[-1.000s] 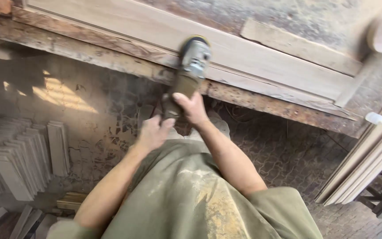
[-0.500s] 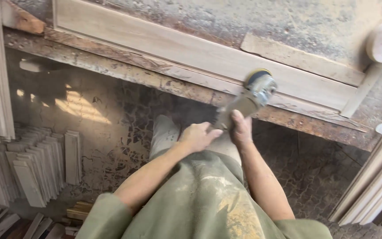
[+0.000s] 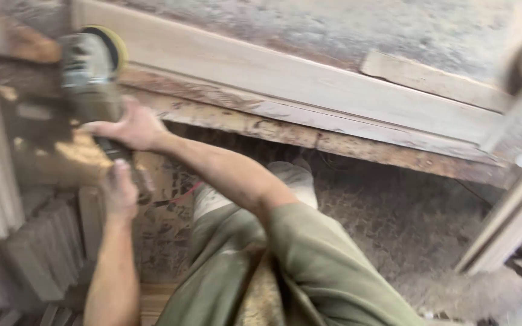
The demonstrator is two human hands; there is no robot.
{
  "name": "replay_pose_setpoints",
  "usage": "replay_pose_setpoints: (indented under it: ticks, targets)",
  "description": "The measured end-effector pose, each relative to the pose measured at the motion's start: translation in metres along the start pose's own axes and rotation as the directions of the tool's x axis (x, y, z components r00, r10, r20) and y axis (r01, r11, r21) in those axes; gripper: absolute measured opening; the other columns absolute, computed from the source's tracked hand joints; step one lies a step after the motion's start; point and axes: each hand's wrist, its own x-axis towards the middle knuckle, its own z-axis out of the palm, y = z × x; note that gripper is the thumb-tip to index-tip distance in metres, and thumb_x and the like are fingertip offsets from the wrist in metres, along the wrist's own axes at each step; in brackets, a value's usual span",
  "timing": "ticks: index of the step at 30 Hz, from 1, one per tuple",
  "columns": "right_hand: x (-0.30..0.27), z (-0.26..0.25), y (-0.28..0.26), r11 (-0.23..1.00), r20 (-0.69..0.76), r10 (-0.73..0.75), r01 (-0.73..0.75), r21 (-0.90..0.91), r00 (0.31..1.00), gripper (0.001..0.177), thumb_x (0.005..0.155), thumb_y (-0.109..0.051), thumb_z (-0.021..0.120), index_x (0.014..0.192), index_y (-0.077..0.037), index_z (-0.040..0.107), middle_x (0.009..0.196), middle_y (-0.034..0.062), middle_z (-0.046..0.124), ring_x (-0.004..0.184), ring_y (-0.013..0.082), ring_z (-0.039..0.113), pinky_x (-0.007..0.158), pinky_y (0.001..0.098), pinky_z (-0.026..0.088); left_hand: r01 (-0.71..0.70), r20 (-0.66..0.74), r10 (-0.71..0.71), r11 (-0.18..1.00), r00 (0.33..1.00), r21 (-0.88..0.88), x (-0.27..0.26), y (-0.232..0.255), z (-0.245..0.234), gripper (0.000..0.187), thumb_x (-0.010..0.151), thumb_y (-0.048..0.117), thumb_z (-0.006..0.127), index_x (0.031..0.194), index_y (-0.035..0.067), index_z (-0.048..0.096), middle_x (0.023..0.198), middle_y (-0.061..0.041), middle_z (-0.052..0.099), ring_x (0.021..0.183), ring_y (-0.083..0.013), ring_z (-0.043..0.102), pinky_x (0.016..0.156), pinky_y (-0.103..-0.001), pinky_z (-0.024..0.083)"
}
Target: The recorder sands a wooden board with a power sander and applies glue to the joints.
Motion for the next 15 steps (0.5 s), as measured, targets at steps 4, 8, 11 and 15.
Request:
replay_pose_setpoints:
  ticks: [4, 8, 11, 15]
  targets:
    - [0.012, -0.002, 0.04, 0.98, -0.099, 0.039, -0.057, -0.19, 0.994, 0.103, 0.059, -0.083, 0.073, 0.119, 0.001, 0.066, 0.1, 0.0179, 0.077, 0.092, 0.0263, 0.077, 0.083, 0.0383, 0.066, 0.027, -0.15, -0.04, 0.995, 0.988, -0.092, 0.0, -0.005, 0.024, 0.045, 0.116, 0.043, 0.047, 0.114, -0.001, 0.056, 0.102, -0.007, 0.069, 0.084, -0.0201, 0.072, 0.069, -0.038, 0.061]
    - [-0.081, -0.074, 0.058, 0.999, -0.114, -0.002, -0.003, -0.046, 0.994, 0.106, 0.057, -0.087, 0.068, 0.119, -0.001, 0.067, 0.101, 0.0167, 0.078, 0.094, 0.0276, 0.075, 0.084, 0.0397, 0.064, 0.106, -0.074, -0.109, 0.993, 0.991, -0.045, -0.045, 0.011, 0.098, 0.049, 0.113, 0.047, 0.041, 0.109, 0.001, 0.058, 0.086, -0.008, 0.067, 0.068, -0.0199, 0.066, 0.059, -0.037, 0.056]
    - [-0.167, -0.138, 0.083, 0.992, -0.129, -0.039, 0.054, 0.114, 0.991, 0.109, 0.064, -0.081, 0.068, 0.135, 0.001, 0.056, 0.115, 0.0176, 0.073, 0.105, 0.03, 0.075, 0.096, 0.043, 0.058, 0.06, 0.122, -0.116, 0.919, 0.986, 0.39, -0.071, -0.01, 0.15, 0.059, 0.109, 0.056, 0.038, 0.094, 0.004, 0.061, 0.073, -0.009, 0.067, 0.061, -0.0206, 0.067, 0.057, -0.036, 0.055]
    - [-0.286, -0.231, 0.117, 0.888, -0.311, 0.0, 0.143, 0.438, 0.95, 0.076, 0.079, -0.045, 0.08, 0.133, 0.003, 0.057, 0.116, 0.0165, 0.071, 0.105, 0.0259, 0.071, 0.095, 0.0413, 0.058, -0.035, 0.279, -0.157, 0.814, 0.948, 0.579, -0.109, -0.008, 0.274, 0.059, 0.103, 0.056, 0.047, 0.092, 0.0, 0.065, 0.066, -0.013, 0.067, 0.058, -0.0242, 0.069, 0.058, -0.038, 0.055]
